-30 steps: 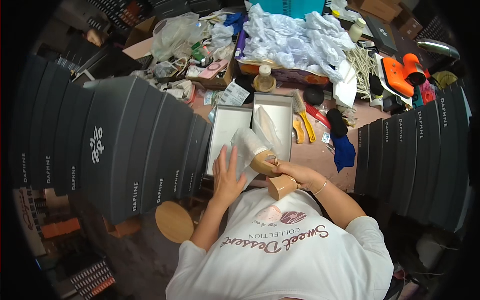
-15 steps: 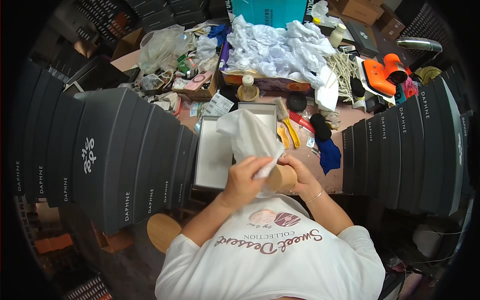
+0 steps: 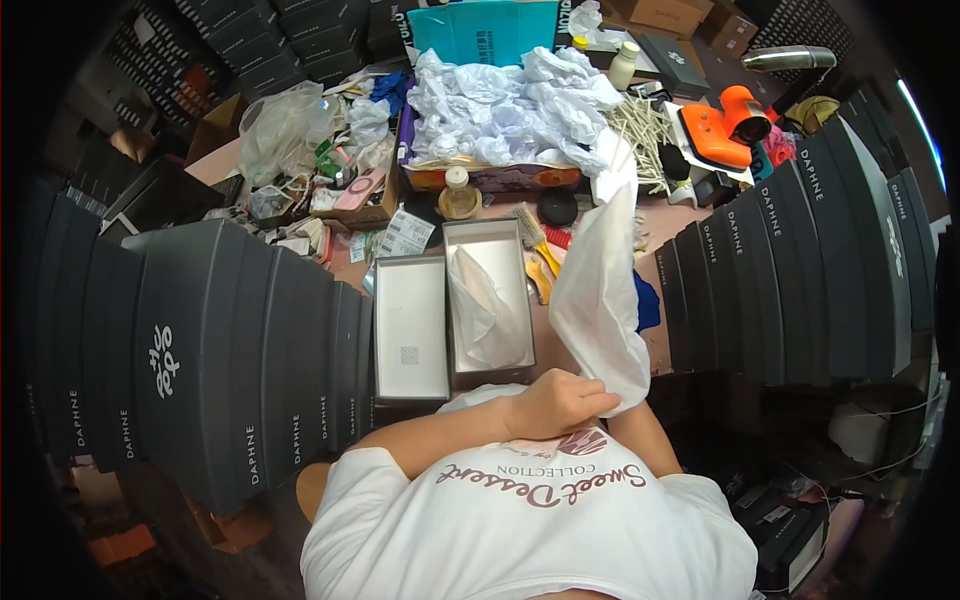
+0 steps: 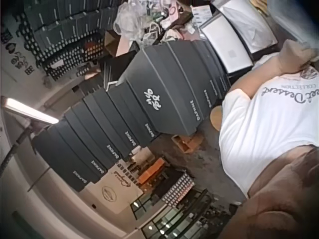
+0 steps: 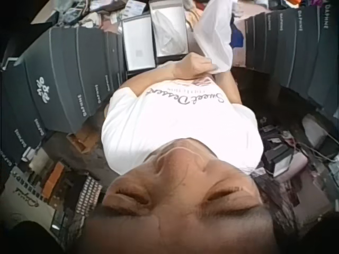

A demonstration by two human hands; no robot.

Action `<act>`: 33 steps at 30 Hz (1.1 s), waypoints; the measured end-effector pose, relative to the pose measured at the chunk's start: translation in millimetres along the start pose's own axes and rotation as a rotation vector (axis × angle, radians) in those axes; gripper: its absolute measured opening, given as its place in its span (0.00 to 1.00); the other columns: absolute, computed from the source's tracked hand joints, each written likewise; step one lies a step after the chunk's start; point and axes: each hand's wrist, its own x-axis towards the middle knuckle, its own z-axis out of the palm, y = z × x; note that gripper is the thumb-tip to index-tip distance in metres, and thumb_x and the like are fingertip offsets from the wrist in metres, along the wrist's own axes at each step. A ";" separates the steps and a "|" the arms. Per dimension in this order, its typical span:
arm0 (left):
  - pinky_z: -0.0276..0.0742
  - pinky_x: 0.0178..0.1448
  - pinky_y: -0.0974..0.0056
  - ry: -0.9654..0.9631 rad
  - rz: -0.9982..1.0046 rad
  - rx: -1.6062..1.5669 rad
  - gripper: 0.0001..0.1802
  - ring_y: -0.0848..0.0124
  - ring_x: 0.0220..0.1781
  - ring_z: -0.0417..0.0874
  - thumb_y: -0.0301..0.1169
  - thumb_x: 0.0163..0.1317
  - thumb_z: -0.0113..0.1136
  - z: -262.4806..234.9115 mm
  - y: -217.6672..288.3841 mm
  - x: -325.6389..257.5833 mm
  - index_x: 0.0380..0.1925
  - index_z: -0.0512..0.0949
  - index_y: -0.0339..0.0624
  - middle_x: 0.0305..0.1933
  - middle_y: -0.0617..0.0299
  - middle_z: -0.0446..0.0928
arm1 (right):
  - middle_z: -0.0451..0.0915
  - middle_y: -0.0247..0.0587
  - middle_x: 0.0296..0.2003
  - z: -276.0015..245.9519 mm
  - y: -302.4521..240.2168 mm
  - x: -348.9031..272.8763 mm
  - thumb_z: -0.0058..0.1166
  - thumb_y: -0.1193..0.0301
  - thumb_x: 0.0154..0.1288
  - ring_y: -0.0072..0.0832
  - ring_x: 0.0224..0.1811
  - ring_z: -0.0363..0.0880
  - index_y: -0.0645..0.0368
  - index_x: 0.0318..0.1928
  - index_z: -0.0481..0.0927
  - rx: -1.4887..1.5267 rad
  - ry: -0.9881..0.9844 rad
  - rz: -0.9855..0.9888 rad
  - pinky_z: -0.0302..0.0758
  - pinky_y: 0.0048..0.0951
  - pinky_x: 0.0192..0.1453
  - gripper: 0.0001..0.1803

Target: Clean shoes with a brush and sponge, then wrap them in protective paper and pack them into boxes.

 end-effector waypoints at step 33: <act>0.70 0.63 0.64 0.552 -0.956 -0.523 0.44 0.70 0.57 0.74 0.13 0.45 0.65 -125.5 -72.6 -122.3 0.66 0.60 0.39 0.59 0.58 0.72 | 0.68 0.50 0.60 -35.9 53.8 21.0 0.48 0.63 0.68 0.31 0.62 0.67 0.65 0.66 0.59 0.013 -0.273 0.629 0.64 0.30 0.65 0.31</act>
